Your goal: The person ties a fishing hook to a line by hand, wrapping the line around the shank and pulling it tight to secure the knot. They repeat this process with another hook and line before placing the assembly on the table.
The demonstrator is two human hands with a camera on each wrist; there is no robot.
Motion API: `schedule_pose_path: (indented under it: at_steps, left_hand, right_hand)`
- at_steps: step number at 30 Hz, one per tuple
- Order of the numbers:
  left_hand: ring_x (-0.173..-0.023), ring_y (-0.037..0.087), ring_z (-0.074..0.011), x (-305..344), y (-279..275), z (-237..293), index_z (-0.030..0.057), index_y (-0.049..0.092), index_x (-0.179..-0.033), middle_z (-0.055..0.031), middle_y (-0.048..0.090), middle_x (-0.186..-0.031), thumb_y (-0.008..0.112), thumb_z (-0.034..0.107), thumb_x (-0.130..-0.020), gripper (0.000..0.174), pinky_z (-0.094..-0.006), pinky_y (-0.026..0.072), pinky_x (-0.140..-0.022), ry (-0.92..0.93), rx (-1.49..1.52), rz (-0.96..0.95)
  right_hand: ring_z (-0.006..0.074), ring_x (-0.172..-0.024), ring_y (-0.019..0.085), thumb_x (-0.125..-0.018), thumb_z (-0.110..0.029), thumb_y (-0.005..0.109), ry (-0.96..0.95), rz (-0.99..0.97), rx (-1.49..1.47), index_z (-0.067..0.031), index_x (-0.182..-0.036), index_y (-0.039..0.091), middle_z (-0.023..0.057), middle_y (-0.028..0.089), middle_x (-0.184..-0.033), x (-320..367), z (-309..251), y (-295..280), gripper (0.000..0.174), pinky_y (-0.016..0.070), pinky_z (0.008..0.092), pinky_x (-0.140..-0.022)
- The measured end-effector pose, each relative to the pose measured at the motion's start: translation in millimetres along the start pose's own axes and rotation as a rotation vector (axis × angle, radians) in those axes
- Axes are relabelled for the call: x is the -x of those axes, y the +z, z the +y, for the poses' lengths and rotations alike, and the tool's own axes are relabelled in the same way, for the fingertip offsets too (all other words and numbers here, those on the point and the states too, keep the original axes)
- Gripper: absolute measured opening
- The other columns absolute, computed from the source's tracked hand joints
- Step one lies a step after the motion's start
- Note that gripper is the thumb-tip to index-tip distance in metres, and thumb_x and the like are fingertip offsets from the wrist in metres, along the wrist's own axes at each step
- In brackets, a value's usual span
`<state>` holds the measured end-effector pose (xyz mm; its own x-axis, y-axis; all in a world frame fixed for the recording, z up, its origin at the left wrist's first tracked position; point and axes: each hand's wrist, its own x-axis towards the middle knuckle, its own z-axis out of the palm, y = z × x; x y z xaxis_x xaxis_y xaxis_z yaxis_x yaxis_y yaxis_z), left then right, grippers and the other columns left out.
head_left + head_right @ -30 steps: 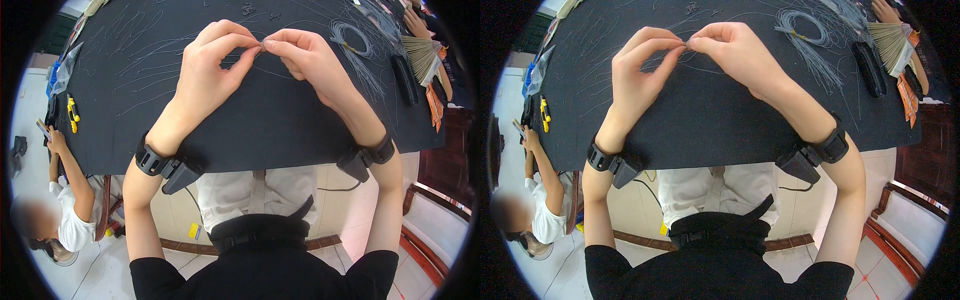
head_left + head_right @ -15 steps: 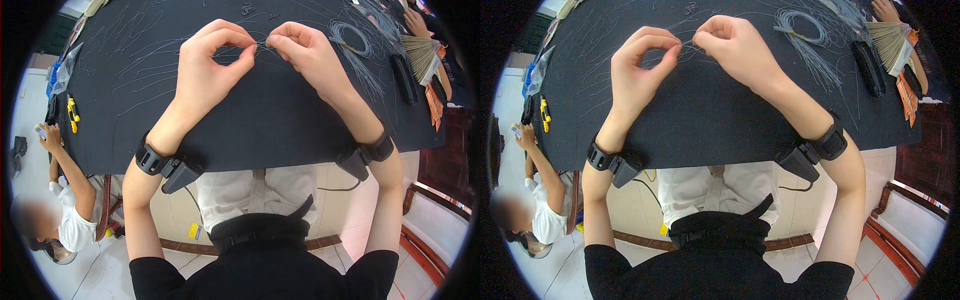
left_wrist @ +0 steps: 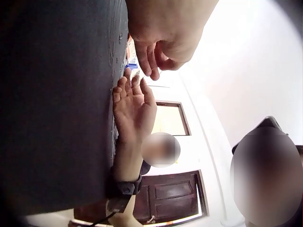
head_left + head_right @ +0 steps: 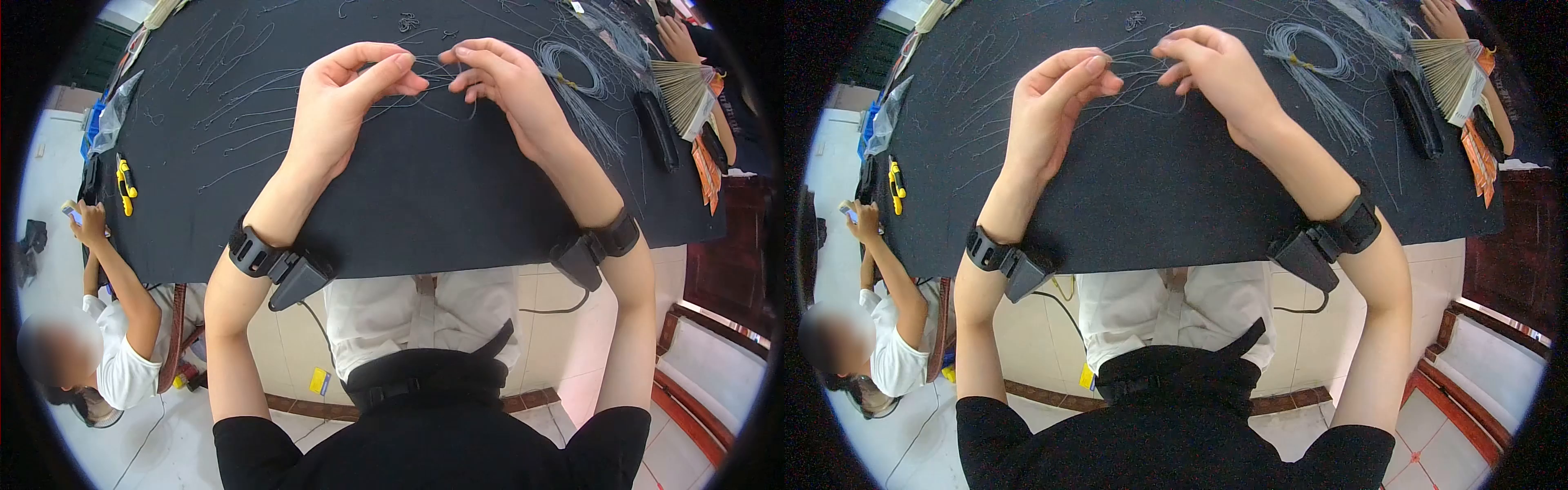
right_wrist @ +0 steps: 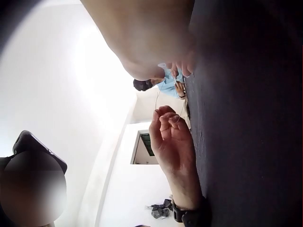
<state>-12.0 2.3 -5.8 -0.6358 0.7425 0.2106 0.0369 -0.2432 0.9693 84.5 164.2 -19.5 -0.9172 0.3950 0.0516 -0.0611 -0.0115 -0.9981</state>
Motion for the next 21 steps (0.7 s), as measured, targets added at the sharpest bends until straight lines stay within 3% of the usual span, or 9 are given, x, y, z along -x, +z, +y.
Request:
schedule_pose_path:
  at_steps: [2,5,8,12,18,21]
  left_hand:
    - [-0.072,0.063,-0.0144,-0.3,-0.4,0.1,-0.0023,0.061,-0.092,-0.0104,0.064,-0.075,0.06,0.012,-0.082,0.017,-0.0243,0.0499,-0.07,-0.039,-0.013,-0.005]
    - [-0.065,0.06,-0.0116,-0.6,0.3,-1.0,-0.0023,0.061,-0.092,-0.0072,0.062,-0.069,0.061,0.012,-0.081,0.018,-0.0217,0.0479,-0.064,-0.06,-0.039,0.001]
    - [-0.063,0.054,-0.0076,-0.8,-1.5,-2.5,0.0012,0.062,-0.095,-0.0042,0.061,-0.076,0.061,0.013,-0.082,0.018,-0.0206,0.0447,-0.059,-0.073,-0.067,-0.038]
    - [-0.061,0.052,-0.0058,-0.1,-0.6,-1.9,0.0008,0.063,-0.093,-0.0019,0.059,-0.072,0.061,0.014,-0.082,0.017,-0.0191,0.0414,-0.055,-0.097,-0.105,-0.03]
    - [-0.057,0.045,-0.0033,-1.6,0.1,-0.7,0.0005,0.063,-0.091,0.001,0.056,-0.066,0.061,0.013,-0.081,0.016,-0.0173,0.0344,-0.052,-0.136,-0.184,0.06]
    - [-0.056,0.044,-0.003,-2.6,-0.8,0.5,0.0005,0.063,-0.091,0.0019,0.054,-0.064,0.062,0.014,-0.08,0.017,-0.0172,0.0329,-0.052,-0.177,-0.173,0.094]
  right_hand:
    - [0.0094,-0.085,0.054,-0.086,-0.025,0.051,-0.017,0.085,0.08,-0.0033,-0.101,0.056,0.0047,0.061,-0.094,-4.0,3.4,-2.5,0.027,0.041,0.0226,-0.073]
    - [0.0087,-0.086,0.052,-0.086,-0.027,0.051,-0.118,0.053,0.106,-0.004,-0.1,0.058,0.0031,0.061,-0.092,-3.1,-3.0,0.9,0.028,0.0393,0.0224,-0.072]
    - [0.0078,-0.083,0.051,-0.086,-0.029,0.052,-0.12,-0.185,0.253,-0.0049,-0.097,0.06,0.0017,0.06,-0.089,-0.8,-10.5,0.2,0.028,0.0374,0.0217,-0.071]
    - [0.0067,-0.079,0.05,-0.087,-0.028,0.051,-0.131,-0.29,0.237,-0.0055,-0.089,0.061,-0.0002,0.059,-0.083,1.7,-12.1,1.3,0.025,0.0361,0.0207,-0.071]
    - [0.0063,-0.077,0.048,-0.087,-0.022,0.051,-0.273,-0.178,0.181,-0.0068,-0.086,0.06,-0.0008,0.059,-0.082,-6.7,-5.3,-5.3,0.018,0.036,0.0208,-0.071]
    - [0.0064,-0.076,0.047,-0.088,-0.022,0.05,-0.301,0.036,0.166,-0.007,-0.086,0.061,-0.0009,0.06,-0.084,-18.6,-1.0,-22.6,0.018,0.0363,0.0216,-0.073]
